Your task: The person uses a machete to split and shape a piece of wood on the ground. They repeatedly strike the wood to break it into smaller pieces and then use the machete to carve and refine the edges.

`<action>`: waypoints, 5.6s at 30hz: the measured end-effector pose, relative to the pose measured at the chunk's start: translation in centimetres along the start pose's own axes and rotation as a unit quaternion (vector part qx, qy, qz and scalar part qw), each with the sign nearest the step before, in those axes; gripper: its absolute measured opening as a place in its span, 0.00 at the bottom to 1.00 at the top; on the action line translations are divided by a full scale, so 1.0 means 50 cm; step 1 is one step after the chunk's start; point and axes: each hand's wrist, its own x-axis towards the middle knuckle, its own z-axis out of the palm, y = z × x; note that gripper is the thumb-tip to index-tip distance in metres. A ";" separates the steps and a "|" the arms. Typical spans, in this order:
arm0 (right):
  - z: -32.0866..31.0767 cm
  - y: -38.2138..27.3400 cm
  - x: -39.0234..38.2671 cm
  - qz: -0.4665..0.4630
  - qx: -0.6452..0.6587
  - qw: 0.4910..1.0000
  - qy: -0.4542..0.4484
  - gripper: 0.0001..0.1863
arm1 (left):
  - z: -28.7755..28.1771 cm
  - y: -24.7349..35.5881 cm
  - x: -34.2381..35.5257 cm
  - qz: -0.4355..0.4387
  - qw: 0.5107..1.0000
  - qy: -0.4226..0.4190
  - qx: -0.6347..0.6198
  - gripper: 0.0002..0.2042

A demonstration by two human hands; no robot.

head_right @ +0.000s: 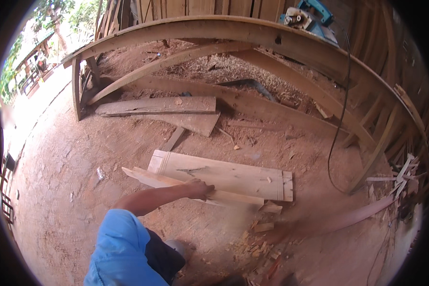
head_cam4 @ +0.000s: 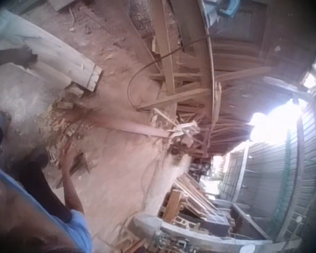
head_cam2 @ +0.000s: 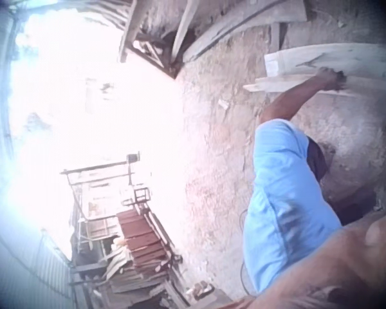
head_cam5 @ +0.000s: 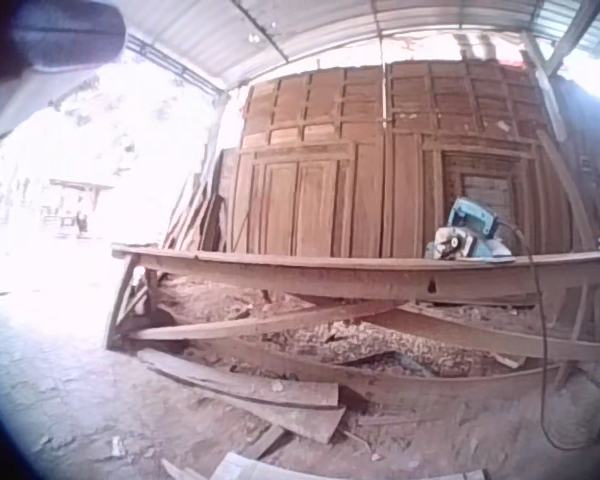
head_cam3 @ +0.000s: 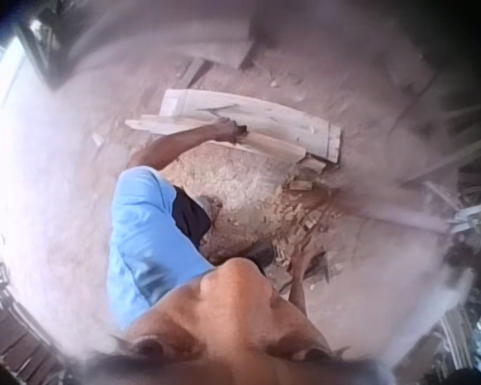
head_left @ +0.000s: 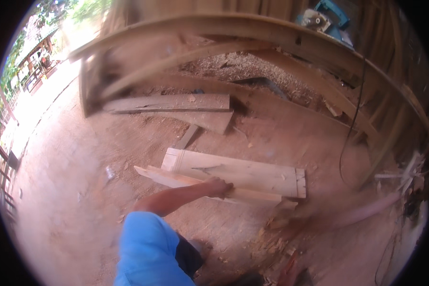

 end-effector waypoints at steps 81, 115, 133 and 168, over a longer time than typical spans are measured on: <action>0.040 -0.003 -0.060 0.225 0.183 0.956 0.041 0.38 | 0.106 -0.129 0.242 -0.095 0.994 0.040 0.034 0.67; -0.175 -0.401 0.159 0.059 0.122 0.986 0.093 0.29 | -0.036 -0.130 0.372 -0.096 0.994 0.025 0.036 0.64; -0.489 -1.085 0.289 -0.458 -0.362 0.757 0.294 0.26 | -0.017 0.014 0.171 -0.106 0.977 0.186 0.025 0.40; -0.199 0.431 -0.189 0.257 -0.414 0.803 0.344 0.28 | 0.005 0.215 0.079 -0.001 0.983 0.172 0.068 0.26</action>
